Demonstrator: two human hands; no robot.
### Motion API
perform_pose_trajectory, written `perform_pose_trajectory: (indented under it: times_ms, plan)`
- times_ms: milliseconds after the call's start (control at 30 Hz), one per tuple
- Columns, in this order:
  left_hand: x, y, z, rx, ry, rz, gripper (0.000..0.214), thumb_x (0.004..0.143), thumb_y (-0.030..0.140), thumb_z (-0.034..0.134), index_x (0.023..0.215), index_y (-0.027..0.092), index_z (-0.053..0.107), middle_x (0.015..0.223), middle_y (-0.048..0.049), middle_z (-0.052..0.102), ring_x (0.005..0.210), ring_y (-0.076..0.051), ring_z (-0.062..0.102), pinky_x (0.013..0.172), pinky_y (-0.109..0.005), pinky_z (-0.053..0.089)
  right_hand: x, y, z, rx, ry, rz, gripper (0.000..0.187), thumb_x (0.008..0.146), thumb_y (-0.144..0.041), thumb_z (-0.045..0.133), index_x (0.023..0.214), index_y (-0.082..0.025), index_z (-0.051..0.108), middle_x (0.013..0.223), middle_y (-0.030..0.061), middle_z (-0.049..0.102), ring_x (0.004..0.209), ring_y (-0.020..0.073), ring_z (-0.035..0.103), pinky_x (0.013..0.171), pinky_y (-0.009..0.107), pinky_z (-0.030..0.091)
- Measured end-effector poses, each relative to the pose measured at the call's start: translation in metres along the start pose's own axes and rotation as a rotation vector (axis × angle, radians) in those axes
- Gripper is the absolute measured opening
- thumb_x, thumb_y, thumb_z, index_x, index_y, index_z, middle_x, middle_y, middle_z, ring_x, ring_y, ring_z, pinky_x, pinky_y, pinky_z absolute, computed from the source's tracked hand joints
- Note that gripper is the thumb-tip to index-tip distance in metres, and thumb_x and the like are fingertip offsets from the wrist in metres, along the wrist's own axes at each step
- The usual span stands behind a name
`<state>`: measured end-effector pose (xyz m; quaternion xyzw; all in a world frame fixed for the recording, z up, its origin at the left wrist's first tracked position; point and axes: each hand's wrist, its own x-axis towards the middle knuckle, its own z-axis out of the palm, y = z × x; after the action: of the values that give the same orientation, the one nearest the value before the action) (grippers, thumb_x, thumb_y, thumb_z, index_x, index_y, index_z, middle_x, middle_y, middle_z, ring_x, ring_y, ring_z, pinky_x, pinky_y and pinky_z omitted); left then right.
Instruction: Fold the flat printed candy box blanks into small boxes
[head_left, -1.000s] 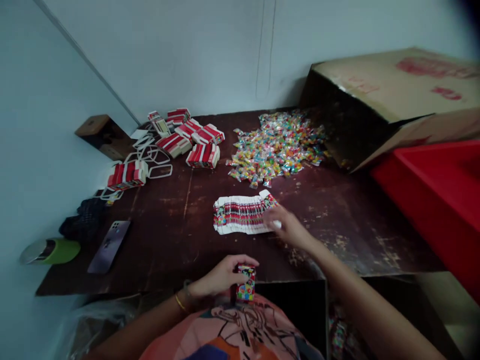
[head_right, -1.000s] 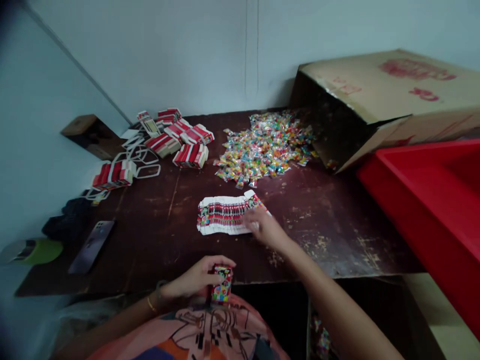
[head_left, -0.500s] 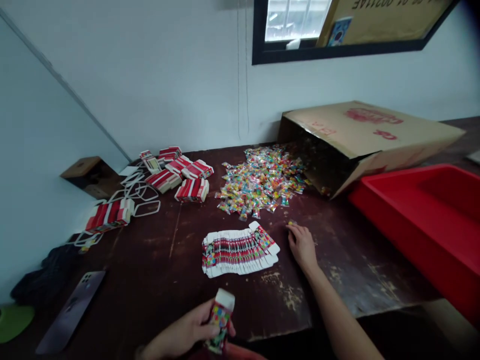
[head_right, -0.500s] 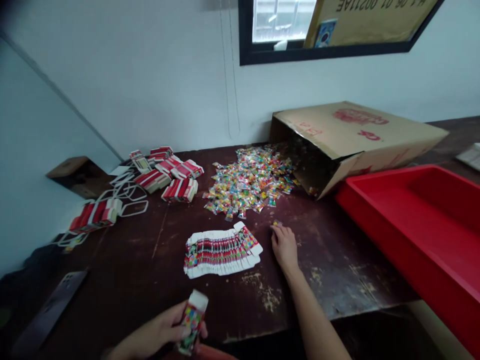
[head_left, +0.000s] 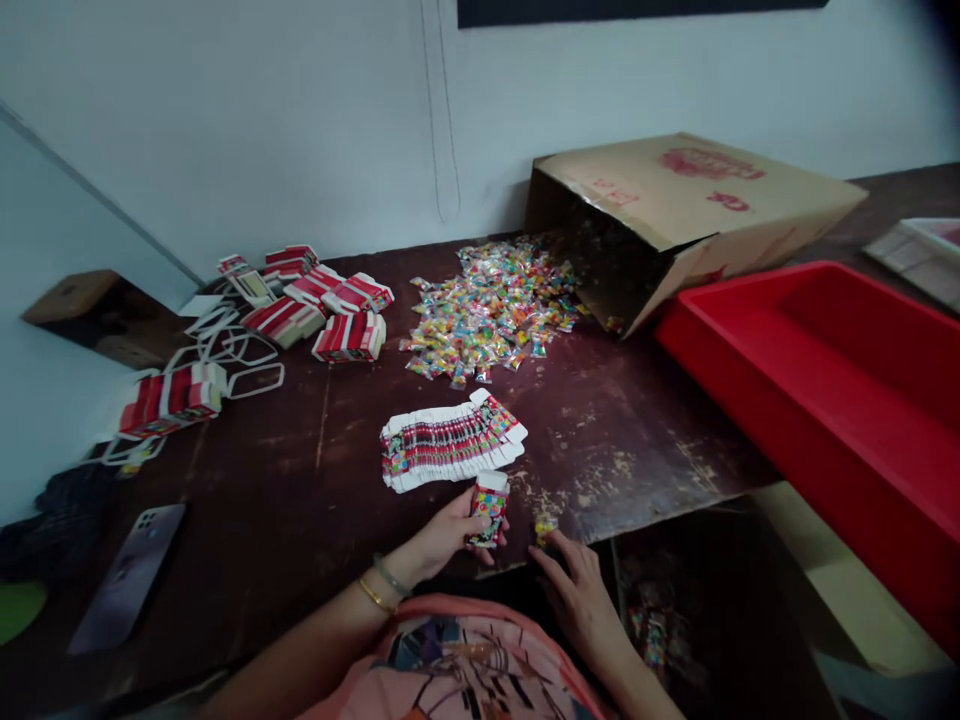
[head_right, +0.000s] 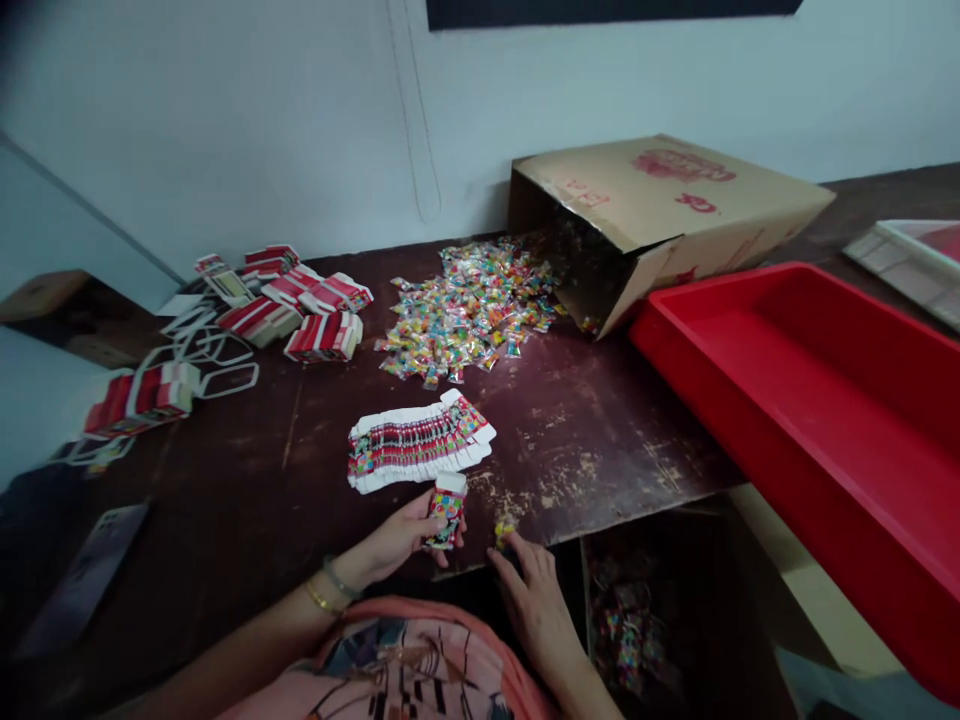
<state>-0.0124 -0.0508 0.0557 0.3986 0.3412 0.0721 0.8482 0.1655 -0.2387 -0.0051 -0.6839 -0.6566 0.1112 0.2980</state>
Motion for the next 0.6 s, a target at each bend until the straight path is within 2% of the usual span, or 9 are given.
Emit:
perform_pose_trajectory:
  times_ms: [67,133,200,267,367,433,600]
  plan:
    - [-0.005,0.0,0.0,0.018,0.034,-0.015,0.047,0.075,0.031,0.069,0.116,0.018,0.053,0.092,-0.0061,0.064,0.079,-0.019,0.064,0.054,-0.024,0.053,0.005,-0.006,-0.005,0.14,0.001,0.002,0.036,0.092,-0.014,0.044,0.121,-0.03,0.06,0.115,0.0096,0.064,0.101,0.0252,0.06,0.086,0.044,0.052]
    - [-0.009,-0.001,0.002,0.031,0.078,-0.021,0.047,0.079,0.045,0.066,0.114,0.016,0.055,0.09,-0.0067,0.065,0.078,-0.019,0.064,0.053,-0.025,0.052,0.021,-0.016,-0.014,0.315,0.017,0.076,0.029,0.093,-0.016,0.047,0.115,-0.028,0.061,0.105,0.0076,0.067,0.095,0.0222,0.062,0.084,0.037,0.052]
    - [-0.011,-0.004,0.005,0.037,0.123,-0.025,0.056,0.083,0.061,0.052,0.112,0.013,0.057,0.087,-0.0084,0.066,0.075,-0.02,0.063,0.052,-0.027,0.052,0.044,-0.03,-0.025,0.478,0.041,0.192,0.02,0.093,-0.022,0.051,0.111,-0.024,0.06,0.1,0.006,0.067,0.09,0.0198,0.064,0.08,0.031,0.053]
    - [-0.014,-0.007,0.01,0.064,0.166,-0.023,0.068,0.083,0.07,0.04,0.109,0.011,0.061,0.085,-0.0096,0.067,0.072,-0.02,0.063,0.05,-0.028,0.052,0.073,-0.041,-0.035,0.573,0.064,0.267,0.015,0.091,-0.028,0.055,0.104,-0.022,0.059,0.092,0.0044,0.067,0.083,0.0178,0.064,0.074,0.027,0.052]
    - [-0.017,-0.009,0.015,0.142,0.214,0.006,0.071,0.082,0.073,0.039,0.104,0.01,0.063,0.081,-0.0087,0.067,0.069,-0.019,0.062,0.048,-0.027,0.05,0.113,-0.046,-0.042,0.599,0.077,0.257,0.012,0.089,-0.031,0.058,0.094,-0.021,0.056,0.085,0.0023,0.065,0.077,0.0163,0.062,0.071,0.025,0.05]
    - [-0.02,-0.008,0.016,0.163,0.225,0.023,0.071,0.081,0.073,0.041,0.106,0.01,0.063,0.078,-0.0078,0.066,0.068,-0.019,0.062,0.047,-0.026,0.049,0.13,-0.045,-0.041,0.6,0.074,0.236,0.012,0.088,-0.031,0.059,0.093,-0.021,0.056,0.083,0.0014,0.065,0.075,0.0158,0.061,0.07,0.025,0.049]
    - [-0.024,-0.003,0.016,0.158,0.193,0.038,0.071,0.08,0.073,0.042,0.107,0.01,0.061,0.075,-0.0069,0.065,0.066,-0.019,0.062,0.048,-0.026,0.05,0.132,-0.048,-0.026,0.571,0.158,0.235,0.013,0.089,-0.033,0.059,0.093,-0.021,0.061,0.083,0.0023,0.066,0.075,0.0167,0.059,0.07,0.028,0.048]
